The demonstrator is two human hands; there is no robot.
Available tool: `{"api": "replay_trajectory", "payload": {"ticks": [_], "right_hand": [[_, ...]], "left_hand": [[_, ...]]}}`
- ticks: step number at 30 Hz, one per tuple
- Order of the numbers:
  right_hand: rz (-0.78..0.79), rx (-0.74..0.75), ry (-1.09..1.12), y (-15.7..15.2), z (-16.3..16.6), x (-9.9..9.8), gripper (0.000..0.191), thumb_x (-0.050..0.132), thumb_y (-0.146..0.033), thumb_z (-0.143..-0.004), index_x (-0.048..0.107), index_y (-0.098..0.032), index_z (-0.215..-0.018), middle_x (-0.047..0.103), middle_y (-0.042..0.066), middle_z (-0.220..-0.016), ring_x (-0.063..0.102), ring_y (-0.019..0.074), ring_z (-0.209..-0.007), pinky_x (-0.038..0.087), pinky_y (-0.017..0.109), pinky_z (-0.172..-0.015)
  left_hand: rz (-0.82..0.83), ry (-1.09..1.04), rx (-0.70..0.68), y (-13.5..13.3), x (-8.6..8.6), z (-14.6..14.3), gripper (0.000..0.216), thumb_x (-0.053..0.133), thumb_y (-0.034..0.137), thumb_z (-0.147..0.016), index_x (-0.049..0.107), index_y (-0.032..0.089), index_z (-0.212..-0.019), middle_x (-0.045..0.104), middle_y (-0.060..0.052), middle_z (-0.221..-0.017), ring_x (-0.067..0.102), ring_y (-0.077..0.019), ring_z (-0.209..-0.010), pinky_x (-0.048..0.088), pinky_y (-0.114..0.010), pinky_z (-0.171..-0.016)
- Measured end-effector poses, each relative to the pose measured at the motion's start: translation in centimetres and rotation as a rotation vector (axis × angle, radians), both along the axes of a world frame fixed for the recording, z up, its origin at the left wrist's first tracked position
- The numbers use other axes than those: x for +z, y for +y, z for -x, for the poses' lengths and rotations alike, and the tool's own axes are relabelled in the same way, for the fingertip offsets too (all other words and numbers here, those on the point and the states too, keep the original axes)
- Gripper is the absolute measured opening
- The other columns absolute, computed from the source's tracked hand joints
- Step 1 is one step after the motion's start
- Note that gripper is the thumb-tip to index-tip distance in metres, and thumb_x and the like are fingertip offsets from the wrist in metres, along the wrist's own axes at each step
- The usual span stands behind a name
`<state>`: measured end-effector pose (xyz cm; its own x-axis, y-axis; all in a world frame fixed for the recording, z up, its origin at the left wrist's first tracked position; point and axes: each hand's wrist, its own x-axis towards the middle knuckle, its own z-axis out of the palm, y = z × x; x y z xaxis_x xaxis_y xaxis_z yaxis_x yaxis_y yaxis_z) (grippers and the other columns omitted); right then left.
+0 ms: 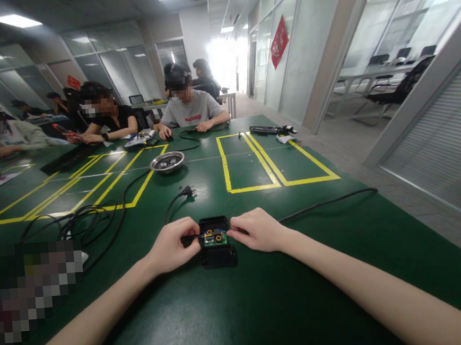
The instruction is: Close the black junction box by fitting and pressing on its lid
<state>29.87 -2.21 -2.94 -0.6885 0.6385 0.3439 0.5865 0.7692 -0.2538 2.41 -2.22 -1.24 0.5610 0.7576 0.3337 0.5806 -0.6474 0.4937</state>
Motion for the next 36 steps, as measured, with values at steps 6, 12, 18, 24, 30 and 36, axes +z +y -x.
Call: {"api": "replay_trajectory", "payload": {"ticks": [6, 12, 18, 24, 30, 36], "right_hand": [[-0.033, 0.059, 0.032, -0.7, 0.0, 0.5, 0.038, 0.038, -0.027, -0.106, 0.049, -0.021, -0.070, 0.054, -0.002, -0.057, 0.046, 0.0124, -0.050, 0.029, 0.027, -0.055], [0.015, 0.126, 0.022, -1.2, 0.3, 0.7, 0.039, 0.041, -0.026, -0.105, 0.047, -0.021, -0.067, 0.048, -0.003, -0.053, 0.041, 0.0113, -0.047, 0.026, 0.028, -0.054], [0.027, 0.117, 0.010, -1.1, 0.4, 0.5, 0.039, 0.042, -0.026, -0.104, 0.047, -0.021, -0.066, 0.049, -0.003, -0.053, 0.041, 0.0108, -0.047, 0.026, 0.027, -0.054], [-0.028, 0.091, -0.011, -1.1, 0.5, 0.7, 0.038, 0.042, -0.025, -0.104, 0.047, -0.020, -0.067, 0.053, -0.002, -0.054, 0.043, 0.0106, -0.047, 0.025, 0.026, -0.054], [-0.049, 0.092, -0.040, -1.3, 0.6, 0.8, 0.037, 0.043, -0.023, -0.103, 0.049, -0.020, -0.067, 0.054, -0.001, -0.055, 0.043, 0.0109, -0.047, 0.025, 0.027, -0.054], [0.072, 0.086, -0.095, -1.4, 0.7, 0.9, 0.035, 0.046, -0.022, -0.101, 0.050, -0.020, -0.067, 0.054, -0.002, -0.054, 0.046, 0.0109, -0.046, 0.027, 0.026, -0.055]], "left_hand": [[0.012, -0.056, -0.122, -0.6, 0.5, 0.3, 0.002, 0.054, 0.017, -0.074, 0.054, 0.020, -0.073, 0.055, 0.002, -0.069, 0.051, -0.0127, -0.061, 0.040, -0.024, -0.060], [0.114, 0.036, -0.248, -0.9, 0.5, 0.4, 0.004, 0.056, 0.016, -0.072, 0.054, 0.019, -0.073, 0.052, 0.003, -0.066, 0.046, -0.0109, -0.057, 0.036, -0.022, -0.056], [0.146, 0.049, -0.242, -0.7, 0.3, 0.3, 0.006, 0.057, 0.016, -0.071, 0.053, 0.019, -0.069, 0.048, 0.005, -0.062, 0.042, -0.0096, -0.054, 0.034, -0.021, -0.054], [0.147, 0.071, -0.201, -0.6, 0.4, 0.4, 0.006, 0.060, 0.015, -0.071, 0.056, 0.019, -0.070, 0.050, 0.006, -0.060, 0.043, -0.0088, -0.051, 0.033, -0.020, -0.052], [0.143, 0.075, -0.190, -0.7, 0.7, 0.4, 0.007, 0.062, 0.013, -0.069, 0.058, 0.019, -0.069, 0.048, 0.007, -0.057, 0.043, -0.0082, -0.049, 0.032, -0.020, -0.051], [0.202, 0.095, -0.193, -0.6, 0.6, 0.5, 0.014, 0.065, 0.014, -0.069, 0.053, 0.019, -0.064, 0.048, 0.008, -0.055, 0.043, -0.0080, -0.050, 0.030, -0.020, -0.052]]}}
